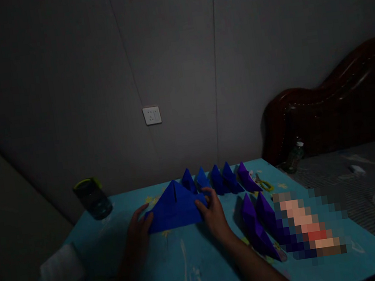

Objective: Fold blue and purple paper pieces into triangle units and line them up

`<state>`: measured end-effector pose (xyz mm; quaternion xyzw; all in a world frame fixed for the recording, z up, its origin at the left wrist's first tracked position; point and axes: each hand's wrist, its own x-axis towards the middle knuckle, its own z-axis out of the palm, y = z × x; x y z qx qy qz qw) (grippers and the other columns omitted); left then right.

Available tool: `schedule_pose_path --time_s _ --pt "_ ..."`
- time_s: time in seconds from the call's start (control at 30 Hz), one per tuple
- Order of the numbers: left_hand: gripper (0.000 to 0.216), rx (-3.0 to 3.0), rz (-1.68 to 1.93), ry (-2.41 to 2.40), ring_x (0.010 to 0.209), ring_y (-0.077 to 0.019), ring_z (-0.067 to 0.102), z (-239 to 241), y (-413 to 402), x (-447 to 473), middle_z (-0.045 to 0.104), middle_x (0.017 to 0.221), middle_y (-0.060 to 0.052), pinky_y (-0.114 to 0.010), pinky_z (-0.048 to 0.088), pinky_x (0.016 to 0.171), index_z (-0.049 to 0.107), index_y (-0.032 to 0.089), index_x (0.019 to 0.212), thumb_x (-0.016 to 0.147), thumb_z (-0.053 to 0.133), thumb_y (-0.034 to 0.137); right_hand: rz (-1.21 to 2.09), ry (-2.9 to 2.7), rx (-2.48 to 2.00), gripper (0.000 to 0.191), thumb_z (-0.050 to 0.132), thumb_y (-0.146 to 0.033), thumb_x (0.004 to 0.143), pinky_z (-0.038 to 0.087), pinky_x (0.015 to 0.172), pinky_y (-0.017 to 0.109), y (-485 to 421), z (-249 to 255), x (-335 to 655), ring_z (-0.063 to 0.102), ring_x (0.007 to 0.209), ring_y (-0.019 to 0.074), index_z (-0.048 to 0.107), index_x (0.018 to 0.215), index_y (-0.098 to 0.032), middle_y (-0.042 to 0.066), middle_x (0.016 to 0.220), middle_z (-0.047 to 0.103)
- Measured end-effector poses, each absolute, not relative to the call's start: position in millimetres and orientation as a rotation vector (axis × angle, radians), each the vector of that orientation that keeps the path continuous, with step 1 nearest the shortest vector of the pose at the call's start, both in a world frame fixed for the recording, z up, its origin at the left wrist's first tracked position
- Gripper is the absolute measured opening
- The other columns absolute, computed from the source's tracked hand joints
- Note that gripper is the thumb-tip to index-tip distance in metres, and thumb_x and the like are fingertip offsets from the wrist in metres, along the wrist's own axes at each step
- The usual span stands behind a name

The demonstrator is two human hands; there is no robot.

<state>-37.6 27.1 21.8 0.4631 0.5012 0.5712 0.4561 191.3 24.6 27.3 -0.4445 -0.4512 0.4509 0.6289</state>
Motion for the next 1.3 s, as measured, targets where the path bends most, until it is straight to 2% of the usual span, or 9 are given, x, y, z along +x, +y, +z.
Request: schedule_pose_path --time_s 0.17,0.23,0.3,0.4,0.5,0.63,0.93,1.1,1.3 --pt "0.037 1.266 1.481 1.383 0.068 -0.0172 0.064 16 17 -36 0.068 0.076 0.0 -0.027 0.049 0.065 0.062 0.019 0.098 0.075 0.065 0.049 0.777 -1.075 -1.183 0.038 0.075 -0.048 0.069 0.043 0.055 0.026 19 22 194 0.054 0.062 0.0156 0.051 0.081 -0.022 -0.003 0.07 0.057" --pt "0.033 1.313 1.471 1.43 0.064 -0.0169 0.061 16 16 -35 0.064 0.067 0.002 -0.026 0.048 0.062 0.066 0.019 0.09 0.076 0.065 0.048 0.707 -1.074 -1.242 0.038 0.076 -0.051 0.067 0.045 0.059 0.028 18 21 196 0.056 0.066 0.0178 0.058 0.08 -0.02 0.0 0.071 0.06" --pt "0.033 1.32 1.455 1.438 0.064 -0.0175 0.062 14 16 -33 0.064 0.065 0.001 -0.027 0.048 0.061 0.069 0.018 0.091 0.077 0.063 0.048 0.727 -1.034 -1.253 0.042 0.076 -0.052 0.067 0.049 0.065 0.031 18 20 198 0.062 0.075 0.0218 0.063 0.089 -0.019 0.004 0.08 0.067" --pt "0.037 1.275 1.498 1.415 0.076 -0.0212 0.068 13 15 -32 0.072 0.078 -0.003 -0.03 0.053 0.07 0.07 0.018 0.099 0.077 0.064 0.047 0.816 -1.003 -1.235 0.054 0.077 -0.051 0.066 0.053 0.08 0.039 16 18 197 0.066 0.096 0.0286 0.067 0.106 -0.017 0.01 0.102 0.072" --pt "0.039 1.254 1.559 1.397 0.1 -0.0253 0.068 15 13 -32 0.074 0.106 -0.008 -0.037 0.053 0.089 0.07 0.019 0.107 0.079 0.063 0.044 0.951 -1.031 -1.209 0.056 0.077 -0.049 0.069 0.053 0.087 0.044 14 18 197 0.066 0.103 0.0309 0.067 0.114 -0.016 0.012 0.11 0.072" --pt "0.044 1.275 1.548 1.407 0.116 -0.0263 0.062 20 10 -33 0.068 0.123 -0.008 -0.042 0.047 0.102 0.064 0.021 0.121 0.082 0.062 0.041 1.047 -1.03 -1.19 0.053 0.076 -0.05 0.069 0.053 0.089 0.045 14 18 199 0.069 0.098 0.0302 0.071 0.109 -0.016 0.011 0.105 0.075" --pt "0.051 1.239 1.526 1.301 0.122 -0.0259 0.058 19 11 -30 0.064 0.13 -0.007 -0.042 0.046 0.105 0.061 0.022 0.127 0.078 0.066 0.038 1.269 -0.978 -1.059 0.043 0.074 -0.052 0.072 0.055 0.076 0.041 14 18 203 0.071 0.083 0.0274 0.072 0.098 -0.018 0.007 0.092 0.077" --pt "0.046 1.18 1.536 1.271 0.113 -0.0267 0.064 22 13 -32 0.07 0.12 -0.01 -0.042 0.049 0.1 0.066 0.018 0.117 0.074 0.068 0.037 1.227 -1.031 -1.053 0.037 0.073 -0.053 0.074 0.053 0.077 0.037 13 18 205 0.07 0.078 0.0245 0.072 0.091 -0.019 0.005 0.084 0.075" --pt "0.031 1.195 1.424 1.284 0.082 -0.0252 0.071 22 16 -33 0.077 0.086 -0.006 -0.036 0.056 0.077 0.073 0.016 0.091 0.071 0.069 0.039 1.075 -1.094 -1.2 0.039 0.07 -0.056 0.075 0.05 0.067 0.033 12 19 212 0.064 0.067 0.0223 0.068 0.08 -0.018 0.003 0.073 0.07"
